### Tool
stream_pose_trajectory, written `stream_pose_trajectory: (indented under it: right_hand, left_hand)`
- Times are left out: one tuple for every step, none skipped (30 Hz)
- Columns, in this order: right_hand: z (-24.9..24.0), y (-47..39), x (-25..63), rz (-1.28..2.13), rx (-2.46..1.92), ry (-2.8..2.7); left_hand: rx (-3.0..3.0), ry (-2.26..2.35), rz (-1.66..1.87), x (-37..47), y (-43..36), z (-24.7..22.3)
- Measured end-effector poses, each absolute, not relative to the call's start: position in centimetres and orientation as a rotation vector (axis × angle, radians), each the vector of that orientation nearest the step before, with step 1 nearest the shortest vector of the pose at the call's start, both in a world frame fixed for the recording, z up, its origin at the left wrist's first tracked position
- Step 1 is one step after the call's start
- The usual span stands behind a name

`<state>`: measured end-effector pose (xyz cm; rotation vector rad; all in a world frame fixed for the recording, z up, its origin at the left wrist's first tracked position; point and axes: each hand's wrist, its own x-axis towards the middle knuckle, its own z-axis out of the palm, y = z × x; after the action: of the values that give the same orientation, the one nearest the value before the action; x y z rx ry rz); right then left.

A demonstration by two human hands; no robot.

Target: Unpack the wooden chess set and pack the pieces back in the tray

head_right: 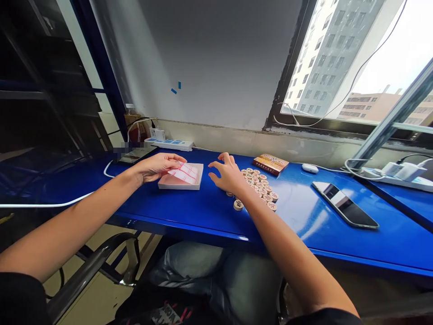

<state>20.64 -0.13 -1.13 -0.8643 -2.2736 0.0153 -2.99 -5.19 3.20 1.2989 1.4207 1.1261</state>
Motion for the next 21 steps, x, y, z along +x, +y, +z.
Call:
stream_pose_trajectory:
  right_hand:
    - [-1.0,-0.2,20.5,0.046,-0.871,-2.27]
    - [-0.9,-0.3,20.4,0.109,-0.887,-2.26]
    - [-0.7,-0.4,20.2,0.212,-0.909,-2.234]
    - [-0.5,-0.6,20.0,0.354,-0.93,-2.186]
    - [-0.3,-0.8,19.8,0.524,-0.935,-2.123]
    - [-0.1,-1.1,19.5,0.697,-0.915,-2.055]
    - [0.2,-1.3,19.3,0.848,-0.875,-1.997]
    - [0.4,-1.5,19.2,0.963,-0.83,-1.957]
    - [0.7,-1.7,19.0,1.041,-0.793,-1.934]
    - [0.9,-1.7,18.8,1.084,-0.766,-1.924]
    - [1.2,-1.7,18.7,1.097,-0.754,-1.917]
    - [1.5,-1.5,18.5,1.085,-0.756,-1.913]
    - [1.7,-1.3,18.3,1.058,-0.764,-1.911]
    - [1.9,-1.0,18.1,1.021,-0.774,-1.912]
    - [2.1,-0.6,17.8,0.978,-0.786,-1.92]
    - [2.2,-0.2,17.4,0.938,-0.804,-1.928]
    - [2.3,0.1,17.0,0.904,-0.821,-1.933]
    - [2.3,0.5,16.6,0.878,-0.829,-1.937]
    - [2.4,0.9,16.1,0.858,-0.831,-1.943]
    - [2.4,1.1,15.7,0.834,-0.83,-1.953]
    - [2.3,1.4,15.3,0.806,-0.829,-1.963]
  left_hand:
    - [1.32,1.396,1.155,-3.0,-5.3,3.3]
    - [1.362,1.363,1.185,-2.9,-5.5,3.4]
    - [1.424,1.322,1.214,-2.9,-5.8,3.5]
    - [1.499,1.276,1.232,-2.8,-6.1,3.6]
    - [1.584,1.233,1.238,-2.7,-6.4,3.6]
    - [1.67,1.199,1.232,-2.5,-6.7,3.7]
    - [1.755,1.181,1.216,-2.3,-7.0,3.7]
    - [1.843,1.173,1.206,-2.2,-7.2,3.7]
    - [1.938,1.17,1.202,-2.1,-7.3,3.7]
    - [2.037,1.164,1.2,-2.0,-7.2,3.6]
    - [2.129,1.148,1.198,-2.1,-7.0,3.4]
    - [2.197,1.127,1.199,-2.2,-6.6,3.2]
    - [2.228,1.109,1.213,-2.6,-6.2,2.9]
    - [2.215,1.1,1.242,-3.0,-5.6,2.6]
    - [2.164,1.106,1.285,-3.6,-4.9,2.2]
    - [2.087,1.13,1.342,-4.3,-4.1,1.9]
    - [2.016,1.174,1.389,-5.1,-3.4,1.5]
    - [1.968,1.232,1.411,-5.9,-2.7,1.1]
    - [1.962,1.302,1.4,-6.8,-2.1,0.8]
    - [1.982,1.375,1.367,-7.6,-1.5,0.4]
    - [2.003,1.429,1.334,-8.3,-1.1,0.1]
